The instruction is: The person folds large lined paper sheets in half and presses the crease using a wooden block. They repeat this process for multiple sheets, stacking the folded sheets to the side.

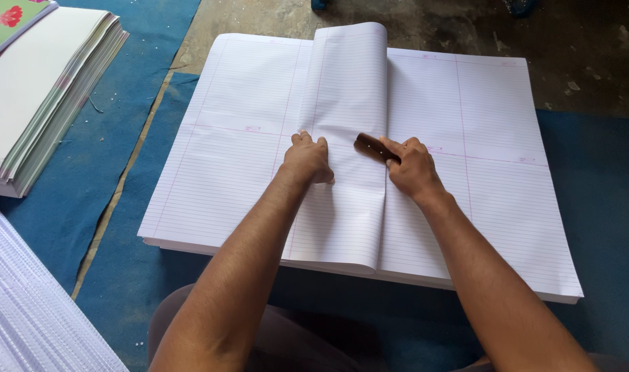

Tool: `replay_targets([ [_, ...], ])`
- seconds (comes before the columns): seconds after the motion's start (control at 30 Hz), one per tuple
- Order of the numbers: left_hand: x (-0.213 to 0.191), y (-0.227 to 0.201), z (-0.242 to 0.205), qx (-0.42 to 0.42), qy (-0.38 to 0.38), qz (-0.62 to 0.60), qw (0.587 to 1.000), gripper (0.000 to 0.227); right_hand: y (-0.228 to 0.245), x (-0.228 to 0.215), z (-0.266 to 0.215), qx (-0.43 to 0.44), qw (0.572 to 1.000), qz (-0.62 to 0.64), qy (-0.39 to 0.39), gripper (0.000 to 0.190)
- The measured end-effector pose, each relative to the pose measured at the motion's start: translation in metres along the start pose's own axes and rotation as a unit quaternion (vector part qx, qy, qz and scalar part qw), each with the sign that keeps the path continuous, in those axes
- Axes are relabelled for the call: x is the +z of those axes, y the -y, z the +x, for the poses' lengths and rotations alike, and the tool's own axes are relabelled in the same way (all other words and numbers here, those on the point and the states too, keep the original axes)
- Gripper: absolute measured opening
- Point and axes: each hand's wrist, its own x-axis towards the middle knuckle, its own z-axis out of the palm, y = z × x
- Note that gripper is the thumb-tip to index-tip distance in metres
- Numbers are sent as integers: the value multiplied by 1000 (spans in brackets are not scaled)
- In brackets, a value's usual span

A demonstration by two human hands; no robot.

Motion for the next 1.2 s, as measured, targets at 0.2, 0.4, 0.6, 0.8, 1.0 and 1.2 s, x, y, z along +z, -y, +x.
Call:
replay_targets([
  [0.2,-5,-2,-2,-5,6,3,1000,86,0,0,20,17,1000,12,-6,50],
  [0.4,-10,-6,-2,-15,17,8,1000,88,-7,2,41,15,1000,-6,-12,50],
  [0.6,-13,-8,-1,-13,22,8,1000,88,-12,4,64,26,999,-21,-17,51],
  [0.8,-21,-10,-5,-13,32,23,999,89,-6,0,83,59,998,-16,-8,50],
  [1.0,-26,-13,-3,-22,43,11,999,91,-2,-2,101,77,997,-8,-13,51],
  [1.2,-31,-14,-2,-17,43,33,998,97,-3,-2,123,66,997,-19,-28,51],
])
